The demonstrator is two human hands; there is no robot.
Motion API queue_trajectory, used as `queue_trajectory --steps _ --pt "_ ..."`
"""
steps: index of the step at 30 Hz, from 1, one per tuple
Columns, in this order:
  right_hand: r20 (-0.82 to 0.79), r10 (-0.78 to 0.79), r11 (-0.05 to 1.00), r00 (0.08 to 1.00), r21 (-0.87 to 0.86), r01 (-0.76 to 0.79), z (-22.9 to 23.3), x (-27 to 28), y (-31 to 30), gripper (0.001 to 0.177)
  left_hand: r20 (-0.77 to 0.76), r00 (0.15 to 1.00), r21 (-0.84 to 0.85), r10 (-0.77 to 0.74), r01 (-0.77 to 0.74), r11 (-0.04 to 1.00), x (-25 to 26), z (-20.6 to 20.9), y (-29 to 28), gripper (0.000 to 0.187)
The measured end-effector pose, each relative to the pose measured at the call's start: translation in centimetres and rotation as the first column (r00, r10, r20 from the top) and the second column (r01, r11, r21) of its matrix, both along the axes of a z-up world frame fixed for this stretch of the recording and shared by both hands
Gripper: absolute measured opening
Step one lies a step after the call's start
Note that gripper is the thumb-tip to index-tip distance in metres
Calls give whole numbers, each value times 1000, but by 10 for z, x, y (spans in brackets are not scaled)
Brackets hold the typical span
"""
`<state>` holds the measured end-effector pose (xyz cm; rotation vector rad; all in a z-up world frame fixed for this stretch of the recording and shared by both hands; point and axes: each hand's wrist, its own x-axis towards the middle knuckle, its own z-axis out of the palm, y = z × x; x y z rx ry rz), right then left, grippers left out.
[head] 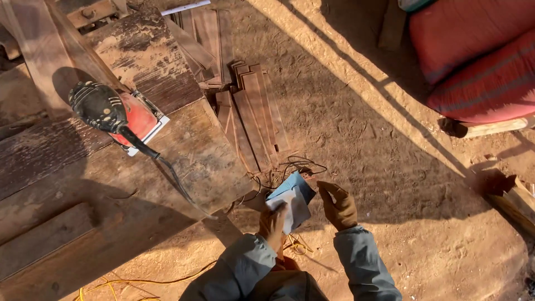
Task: Using an orbital sander to smooth the surface of a wooden board on a workbench.
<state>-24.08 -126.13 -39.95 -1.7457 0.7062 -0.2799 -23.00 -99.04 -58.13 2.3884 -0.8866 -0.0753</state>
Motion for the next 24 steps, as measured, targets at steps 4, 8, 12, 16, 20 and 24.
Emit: queue_trajectory --steps 4,8,12,16,20,24 --pt "-102 58 988 993 147 -42 -104 9 -60 18 33 989 173 142 -146 974 39 48 -59 22" --pt "-448 224 973 866 150 -174 -238 19 -83 20 -172 932 304 320 -259 917 43 29 -47 34" --pt "-444 338 940 830 120 -318 -344 51 -79 21 -318 803 432 505 -351 831 52 0 -30 54" --pt "-452 377 924 808 128 -360 -414 68 -63 18 -388 670 540 633 -391 745 50 -43 -12 71" --pt "-466 372 925 803 110 -365 -480 85 -56 17 -83 868 190 490 -469 862 47 -89 -24 71" --pt "-478 352 931 805 89 -354 -544 120 -28 18 -79 749 281 657 -616 736 56 -138 -32 73"
